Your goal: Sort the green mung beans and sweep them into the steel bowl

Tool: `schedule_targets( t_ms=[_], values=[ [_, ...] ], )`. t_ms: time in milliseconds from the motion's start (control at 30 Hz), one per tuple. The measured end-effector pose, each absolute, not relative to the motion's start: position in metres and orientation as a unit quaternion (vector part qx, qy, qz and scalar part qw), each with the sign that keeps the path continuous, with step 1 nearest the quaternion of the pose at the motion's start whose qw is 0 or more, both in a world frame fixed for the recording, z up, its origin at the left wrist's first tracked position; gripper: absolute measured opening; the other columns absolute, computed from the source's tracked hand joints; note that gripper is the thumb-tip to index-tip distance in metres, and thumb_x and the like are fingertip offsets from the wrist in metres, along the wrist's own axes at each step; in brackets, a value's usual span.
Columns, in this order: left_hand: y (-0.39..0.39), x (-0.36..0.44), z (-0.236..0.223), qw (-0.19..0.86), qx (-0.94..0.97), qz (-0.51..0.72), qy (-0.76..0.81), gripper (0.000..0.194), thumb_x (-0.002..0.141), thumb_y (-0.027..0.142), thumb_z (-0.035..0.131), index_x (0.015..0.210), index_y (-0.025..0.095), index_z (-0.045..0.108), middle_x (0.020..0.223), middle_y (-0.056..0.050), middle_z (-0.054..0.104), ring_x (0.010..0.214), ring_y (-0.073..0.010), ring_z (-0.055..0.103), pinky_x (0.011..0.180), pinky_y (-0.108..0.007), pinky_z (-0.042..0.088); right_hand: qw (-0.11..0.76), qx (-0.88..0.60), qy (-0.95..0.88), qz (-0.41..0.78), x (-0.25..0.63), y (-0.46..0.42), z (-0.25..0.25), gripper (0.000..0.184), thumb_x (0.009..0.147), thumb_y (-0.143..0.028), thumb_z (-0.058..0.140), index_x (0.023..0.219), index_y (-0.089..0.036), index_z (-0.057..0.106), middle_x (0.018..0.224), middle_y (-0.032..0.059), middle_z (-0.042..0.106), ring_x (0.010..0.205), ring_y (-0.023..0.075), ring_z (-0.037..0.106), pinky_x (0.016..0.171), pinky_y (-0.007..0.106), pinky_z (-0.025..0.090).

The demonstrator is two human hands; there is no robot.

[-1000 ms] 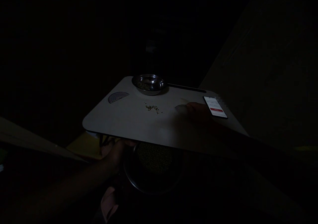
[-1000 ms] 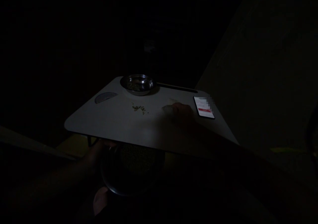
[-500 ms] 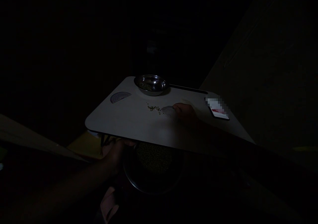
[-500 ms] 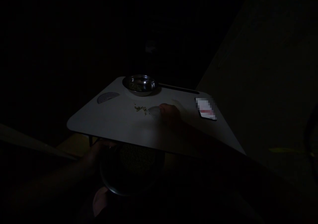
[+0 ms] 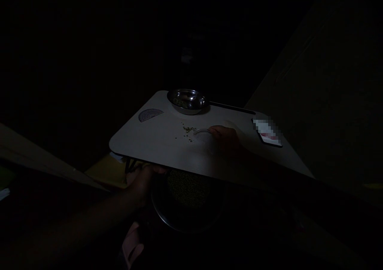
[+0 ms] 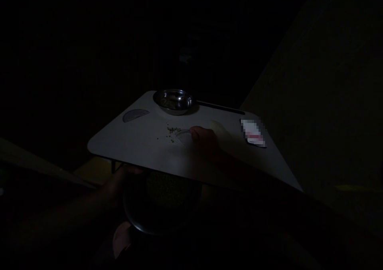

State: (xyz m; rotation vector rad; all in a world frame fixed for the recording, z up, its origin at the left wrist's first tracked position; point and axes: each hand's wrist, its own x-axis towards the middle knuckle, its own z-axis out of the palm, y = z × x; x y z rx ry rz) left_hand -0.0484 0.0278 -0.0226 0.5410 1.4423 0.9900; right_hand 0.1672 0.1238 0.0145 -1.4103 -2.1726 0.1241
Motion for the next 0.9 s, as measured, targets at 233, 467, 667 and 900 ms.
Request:
schedule_targets(
  t_ms=[233,467,667,900],
  values=[
    [0.028,-0.054,-0.035,0.583,0.268,0.436,0.631,0.025,0.047,0.02,0.05,0.07,0.011,0.056,0.059,-0.005,0.058,0.063,-0.0234,0.053,0.057,-0.037,0.039,0.229,-0.544,-0.805,0.061,0.171,0.109,0.012,0.028,0.073,-0.029,0.03,0.081,-0.019,0.055,0.076,0.0032,0.059,0.068,0.0142,0.052,0.058,0.023,0.035],
    [0.029,-0.052,-0.035,0.592,0.255,0.425,0.635,0.027,0.047,0.02,0.049,0.071,0.011,0.057,0.056,-0.005,0.058,0.058,-0.022,0.053,0.054,-0.035,0.039,0.215,-0.529,-0.818,0.072,0.175,0.11,0.013,0.027,0.073,-0.027,0.031,0.08,-0.018,0.055,0.075,0.003,0.059,0.067,0.0132,0.051,0.058,0.022,0.035],
    [0.027,-0.05,-0.029,0.594,0.266,0.413,0.637,0.024,0.048,0.022,0.05,0.068,0.01,0.056,0.054,-0.005,0.056,0.057,-0.0217,0.053,0.054,-0.036,0.039,0.226,-0.526,-0.817,0.068,0.173,0.112,0.009,0.028,0.073,-0.025,0.029,0.077,-0.018,0.055,0.072,0.0021,0.059,0.064,0.0126,0.051,0.057,0.022,0.034],
    [0.027,-0.055,-0.038,0.586,0.27,0.435,0.629,0.027,0.047,0.021,0.05,0.071,0.01,0.056,0.061,-0.007,0.059,0.06,-0.0227,0.053,0.055,-0.036,0.039,0.241,-0.525,-0.814,0.058,0.171,0.113,0.01,0.027,0.072,-0.026,0.03,0.076,-0.018,0.056,0.072,0.0025,0.058,0.065,0.0131,0.051,0.057,0.022,0.034]
  ],
)
